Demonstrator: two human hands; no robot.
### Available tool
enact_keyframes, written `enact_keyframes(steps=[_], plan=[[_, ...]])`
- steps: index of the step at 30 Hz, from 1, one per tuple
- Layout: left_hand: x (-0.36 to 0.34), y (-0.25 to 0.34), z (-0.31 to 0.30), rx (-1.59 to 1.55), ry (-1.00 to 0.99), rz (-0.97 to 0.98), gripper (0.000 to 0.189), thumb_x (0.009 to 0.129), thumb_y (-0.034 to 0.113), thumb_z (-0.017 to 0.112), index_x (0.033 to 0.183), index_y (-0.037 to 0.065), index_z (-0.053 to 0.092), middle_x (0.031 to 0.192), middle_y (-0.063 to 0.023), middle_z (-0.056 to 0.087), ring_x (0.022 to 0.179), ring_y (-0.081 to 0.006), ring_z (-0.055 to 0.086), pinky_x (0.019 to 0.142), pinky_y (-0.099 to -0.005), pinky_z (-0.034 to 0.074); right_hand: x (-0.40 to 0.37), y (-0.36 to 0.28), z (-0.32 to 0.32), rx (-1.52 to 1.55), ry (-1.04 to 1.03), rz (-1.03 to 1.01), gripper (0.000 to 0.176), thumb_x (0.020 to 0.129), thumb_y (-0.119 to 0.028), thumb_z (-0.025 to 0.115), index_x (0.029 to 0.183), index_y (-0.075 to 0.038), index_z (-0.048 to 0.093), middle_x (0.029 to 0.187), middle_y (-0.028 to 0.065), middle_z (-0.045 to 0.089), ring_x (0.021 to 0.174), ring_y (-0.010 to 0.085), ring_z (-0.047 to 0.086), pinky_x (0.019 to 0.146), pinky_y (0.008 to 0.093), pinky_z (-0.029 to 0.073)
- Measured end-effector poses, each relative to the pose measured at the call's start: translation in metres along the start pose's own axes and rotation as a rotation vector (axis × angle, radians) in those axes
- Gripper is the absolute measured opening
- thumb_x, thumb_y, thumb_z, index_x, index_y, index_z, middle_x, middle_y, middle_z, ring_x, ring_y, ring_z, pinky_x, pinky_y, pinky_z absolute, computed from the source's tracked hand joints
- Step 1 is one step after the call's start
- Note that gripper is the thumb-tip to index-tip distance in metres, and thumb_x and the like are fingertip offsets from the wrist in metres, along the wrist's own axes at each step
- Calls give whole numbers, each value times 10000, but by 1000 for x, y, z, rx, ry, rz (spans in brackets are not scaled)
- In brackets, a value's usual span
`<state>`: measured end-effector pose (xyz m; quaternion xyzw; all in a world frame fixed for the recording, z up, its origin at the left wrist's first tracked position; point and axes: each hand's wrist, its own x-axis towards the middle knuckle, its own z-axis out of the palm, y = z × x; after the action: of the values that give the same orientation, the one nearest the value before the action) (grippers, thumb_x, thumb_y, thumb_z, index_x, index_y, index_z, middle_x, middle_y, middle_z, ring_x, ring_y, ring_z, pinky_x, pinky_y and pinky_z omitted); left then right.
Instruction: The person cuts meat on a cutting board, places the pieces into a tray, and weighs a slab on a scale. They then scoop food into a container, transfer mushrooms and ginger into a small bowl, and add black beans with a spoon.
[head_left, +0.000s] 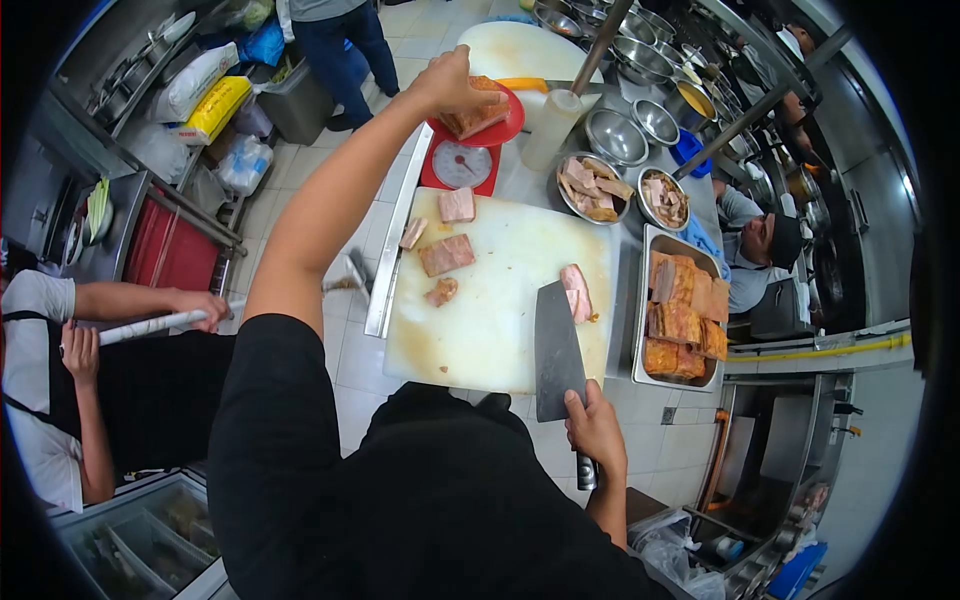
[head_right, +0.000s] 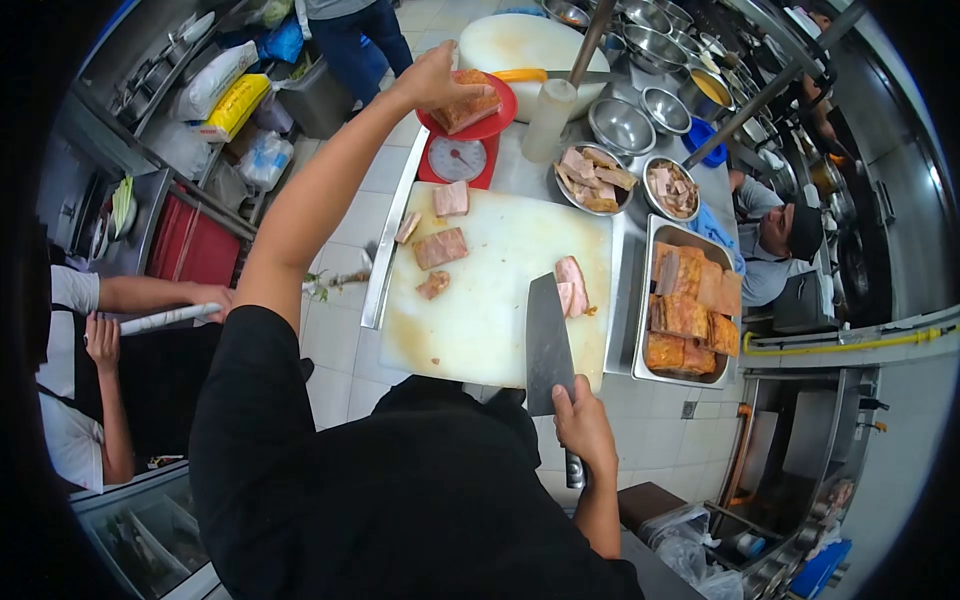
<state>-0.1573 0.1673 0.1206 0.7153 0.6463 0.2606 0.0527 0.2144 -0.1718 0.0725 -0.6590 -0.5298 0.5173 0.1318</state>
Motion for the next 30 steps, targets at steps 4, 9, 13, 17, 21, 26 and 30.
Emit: enact_keyframes(steps=[4, 9, 13, 17, 21, 26, 30], plan=[[-2, 12, -4, 32, -149, -33, 958, 665, 512, 777, 1367, -11, 389, 1175, -283, 579, 1066, -364, 603, 880, -382, 507, 2, 8, -4, -63, -25, 23, 257, 968, -262, 487, 913, -21, 418, 550, 87, 528, 432, 170, 513, 431, 332, 413], [-2, 15, 18, 80, -306, -33, 881, 692, 458, 748, 1387, 52, 391, 1179, -295, 570, 1045, -392, 599, 896, -402, 481, 7, 10, -12, -88, -47, -25, 263, 954, -252, 508, 912, -5, 426, 567, 106, 538, 459, 200, 540, 459, 351, 436], [-13, -4, 25, -413, -44, -30, 701, 727, 377, 704, 1278, 4, 483, 1079, -190, 636, 980, -271, 633, 853, -343, 490, 7, 20, -27, 16, -83, -91, 228, 960, -231, 517, 886, -50, 400, 556, 16, 455, 412, 98, 426, 375, 270, 357], [-98, 42, 16, -1823, -344, -283, 520, 894, 291, 474, 1336, 28, 395, 1225, -139, 562, 1069, -255, 592, 915, -410, 488, 9, 36, -44, 41, -65, -79, 230, 948, -228, 497, 893, -15, 432, 561, 107, 521, 460, 191, 532, 461, 361, 431], [-189, 90, 68, -2159, -309, -350, 534, 910, 337, 403, 1339, 20, 412, 1289, -155, 532, 1128, -286, 561, 966, -451, 448, 9, 28, -59, 60, -37, -165, 217, 938, -205, 468, 947, 11, 455, 674, 215, 572, 648, 334, 619, 622, 440, 464], [-273, 168, 138, -1771, -182, -633, 497, 928, 261, 420, 1367, 32, 371, 1308, -127, 498, 1190, -247, 501, 1017, -399, 392, 6, 34, -77, -105, 5, -338, 205, 916, -149, 449, 972, 43, 403, 733, 345, 571, 740, 528, 550, 675, 562, 425], [-298, 191, 154, -1095, -105, -605, 491, 945, 222, 428, 1364, -18, 340, 1284, -152, 476, 1194, -267, 464, 1022, -363, 355, 4, 36, -80, -175, -66, -266, 190, 884, -90, 451, 966, 77, 412, 703, 320, 593, 698, 490, 595, 660, 550, 460]])
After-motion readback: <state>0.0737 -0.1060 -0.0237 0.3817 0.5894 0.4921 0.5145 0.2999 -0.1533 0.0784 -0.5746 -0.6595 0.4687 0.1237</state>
